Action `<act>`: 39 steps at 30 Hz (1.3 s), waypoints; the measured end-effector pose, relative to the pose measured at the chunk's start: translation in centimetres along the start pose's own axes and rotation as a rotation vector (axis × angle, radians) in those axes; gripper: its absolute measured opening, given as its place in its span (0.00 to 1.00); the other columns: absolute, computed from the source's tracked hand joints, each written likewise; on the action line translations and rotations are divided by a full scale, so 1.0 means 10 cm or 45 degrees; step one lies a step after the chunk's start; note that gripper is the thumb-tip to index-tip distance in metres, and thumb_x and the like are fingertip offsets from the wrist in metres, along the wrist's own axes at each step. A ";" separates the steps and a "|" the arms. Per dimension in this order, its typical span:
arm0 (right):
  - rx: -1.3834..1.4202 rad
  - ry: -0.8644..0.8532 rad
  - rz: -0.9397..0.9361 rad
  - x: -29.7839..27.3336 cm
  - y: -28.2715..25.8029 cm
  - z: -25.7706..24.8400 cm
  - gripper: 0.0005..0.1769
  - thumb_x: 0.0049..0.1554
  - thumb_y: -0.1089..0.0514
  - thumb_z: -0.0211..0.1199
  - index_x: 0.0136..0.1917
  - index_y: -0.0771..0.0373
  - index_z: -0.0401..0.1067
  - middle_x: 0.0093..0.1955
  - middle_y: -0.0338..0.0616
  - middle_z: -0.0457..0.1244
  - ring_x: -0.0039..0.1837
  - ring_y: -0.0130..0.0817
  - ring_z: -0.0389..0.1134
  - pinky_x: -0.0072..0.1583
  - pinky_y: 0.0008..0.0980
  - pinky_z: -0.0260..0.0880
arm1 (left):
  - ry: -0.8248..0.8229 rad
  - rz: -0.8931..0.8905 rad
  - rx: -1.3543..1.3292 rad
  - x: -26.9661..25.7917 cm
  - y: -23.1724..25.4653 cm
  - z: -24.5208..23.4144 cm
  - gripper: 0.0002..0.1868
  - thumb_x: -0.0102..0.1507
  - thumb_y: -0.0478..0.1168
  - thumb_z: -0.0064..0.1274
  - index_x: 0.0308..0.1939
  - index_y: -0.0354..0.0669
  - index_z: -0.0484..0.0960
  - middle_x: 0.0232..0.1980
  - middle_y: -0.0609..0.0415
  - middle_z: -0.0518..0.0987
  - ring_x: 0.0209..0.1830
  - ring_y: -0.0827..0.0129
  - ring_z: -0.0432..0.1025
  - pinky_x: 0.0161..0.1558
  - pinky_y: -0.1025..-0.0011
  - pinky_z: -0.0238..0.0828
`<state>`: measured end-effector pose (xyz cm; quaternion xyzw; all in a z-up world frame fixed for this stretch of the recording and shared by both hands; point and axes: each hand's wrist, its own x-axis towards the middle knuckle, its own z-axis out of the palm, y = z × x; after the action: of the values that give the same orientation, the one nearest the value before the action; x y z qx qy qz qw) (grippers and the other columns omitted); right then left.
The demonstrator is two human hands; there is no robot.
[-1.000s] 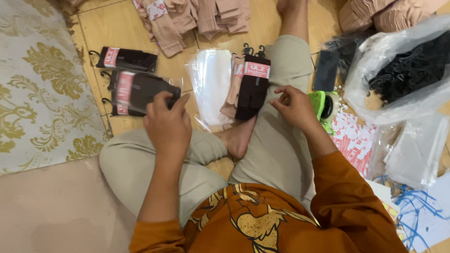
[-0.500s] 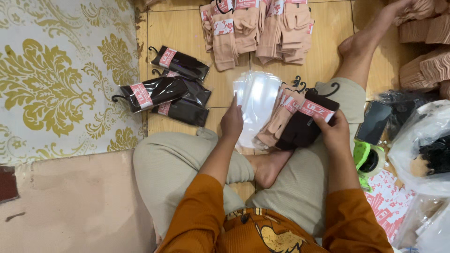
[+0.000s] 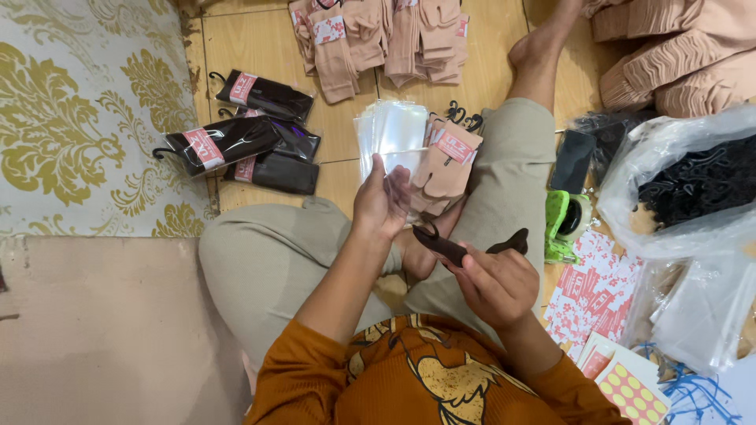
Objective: The person places pairs of socks into individual plastic sleeves and uses a tape dispenser to seal them.
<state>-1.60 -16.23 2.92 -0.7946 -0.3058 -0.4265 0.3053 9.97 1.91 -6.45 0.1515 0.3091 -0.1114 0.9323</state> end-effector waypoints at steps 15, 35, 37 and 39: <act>0.658 -0.703 1.683 -0.10 0.20 0.03 0.46 0.52 0.61 0.72 0.79 0.54 0.55 0.40 0.49 0.71 0.37 0.32 0.65 0.41 0.30 0.66 | -0.106 -0.128 0.844 -0.75 -0.52 -0.50 0.19 0.60 0.43 0.69 0.43 0.35 0.76 0.30 0.48 0.78 0.22 0.62 0.78 0.20 0.62 0.79; 1.320 -0.356 1.543 -1.58 1.60 0.67 0.39 0.63 0.38 0.49 0.79 0.62 0.54 0.63 0.57 0.64 0.62 0.41 0.67 0.66 0.43 0.65 | -0.261 -0.370 0.338 -0.66 -0.81 -0.38 0.54 0.61 0.58 0.67 0.78 0.45 0.48 0.70 0.40 0.64 0.71 0.46 0.58 0.69 0.45 0.56; 1.340 -0.335 1.469 -1.15 1.35 0.63 0.38 0.63 0.42 0.50 0.80 0.62 0.51 0.60 0.56 0.65 0.59 0.40 0.67 0.64 0.41 0.66 | -0.364 -0.465 0.250 -0.85 -0.70 -0.22 0.62 0.65 0.69 0.59 0.82 0.45 0.33 0.78 0.39 0.56 0.80 0.42 0.48 0.74 0.44 0.47; 1.386 -0.274 1.261 -0.64 1.07 0.69 0.38 0.63 0.55 0.52 0.82 0.63 0.44 0.50 0.54 0.67 0.50 0.36 0.69 0.56 0.36 0.69 | -0.468 -0.401 0.224 -1.13 -0.56 0.14 0.66 0.64 0.72 0.55 0.81 0.41 0.25 0.82 0.33 0.46 0.82 0.43 0.42 0.77 0.48 0.40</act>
<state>6.90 -19.22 -8.07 -0.6133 -0.1079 0.0532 0.7806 0.20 -2.54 0.31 0.1594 0.1431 -0.3072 0.9272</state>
